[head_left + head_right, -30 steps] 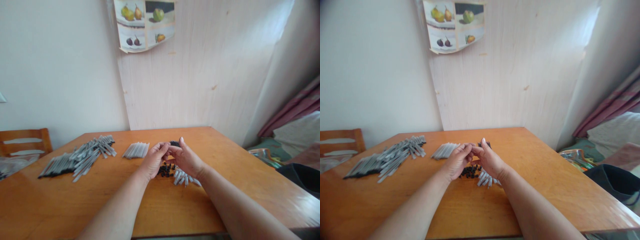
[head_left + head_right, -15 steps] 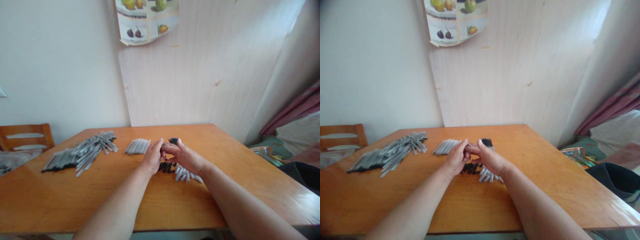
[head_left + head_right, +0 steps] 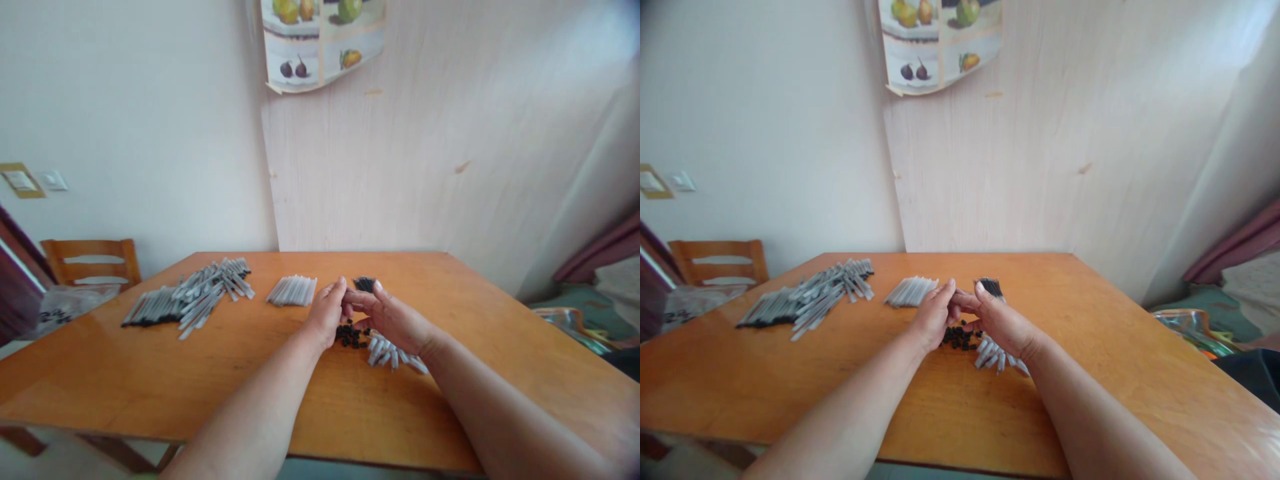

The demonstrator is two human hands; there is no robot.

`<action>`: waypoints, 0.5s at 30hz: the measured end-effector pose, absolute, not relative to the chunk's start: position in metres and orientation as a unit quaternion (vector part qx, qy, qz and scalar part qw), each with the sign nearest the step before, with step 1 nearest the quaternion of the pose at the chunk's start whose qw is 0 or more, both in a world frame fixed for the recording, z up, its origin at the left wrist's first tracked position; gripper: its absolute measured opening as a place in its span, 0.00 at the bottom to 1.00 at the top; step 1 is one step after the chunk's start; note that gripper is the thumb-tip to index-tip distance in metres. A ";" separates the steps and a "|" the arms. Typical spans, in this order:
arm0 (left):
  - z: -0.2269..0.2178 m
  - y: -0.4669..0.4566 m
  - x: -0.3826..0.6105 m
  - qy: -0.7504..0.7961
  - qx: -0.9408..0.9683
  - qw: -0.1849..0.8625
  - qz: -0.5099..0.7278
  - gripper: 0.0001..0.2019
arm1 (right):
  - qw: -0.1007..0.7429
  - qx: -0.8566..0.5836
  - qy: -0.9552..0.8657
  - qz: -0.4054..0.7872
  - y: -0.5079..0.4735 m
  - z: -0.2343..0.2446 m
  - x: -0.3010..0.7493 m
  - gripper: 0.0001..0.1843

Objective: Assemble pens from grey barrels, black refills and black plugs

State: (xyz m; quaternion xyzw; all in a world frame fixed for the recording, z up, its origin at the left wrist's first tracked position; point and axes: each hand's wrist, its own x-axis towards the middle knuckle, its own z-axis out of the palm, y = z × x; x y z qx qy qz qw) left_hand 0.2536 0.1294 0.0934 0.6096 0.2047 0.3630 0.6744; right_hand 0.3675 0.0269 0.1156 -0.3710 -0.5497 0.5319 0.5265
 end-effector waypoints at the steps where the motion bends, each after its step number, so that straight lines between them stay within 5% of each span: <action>1: 0.093 0.130 0.254 0.216 0.612 0.665 0.369 0.24 | 0.534 -0.374 -0.537 0.536 0.028 0.114 0.369 0.35; 8: 0.098 0.128 0.249 0.198 0.735 0.417 0.497 0.14 | 0.583 -0.485 -0.424 0.495 0.036 0.097 0.379 0.29; 15: 0.096 0.119 0.247 0.135 0.867 0.237 0.417 0.13 | 0.563 -0.514 -0.504 0.406 0.032 0.095 0.374 0.25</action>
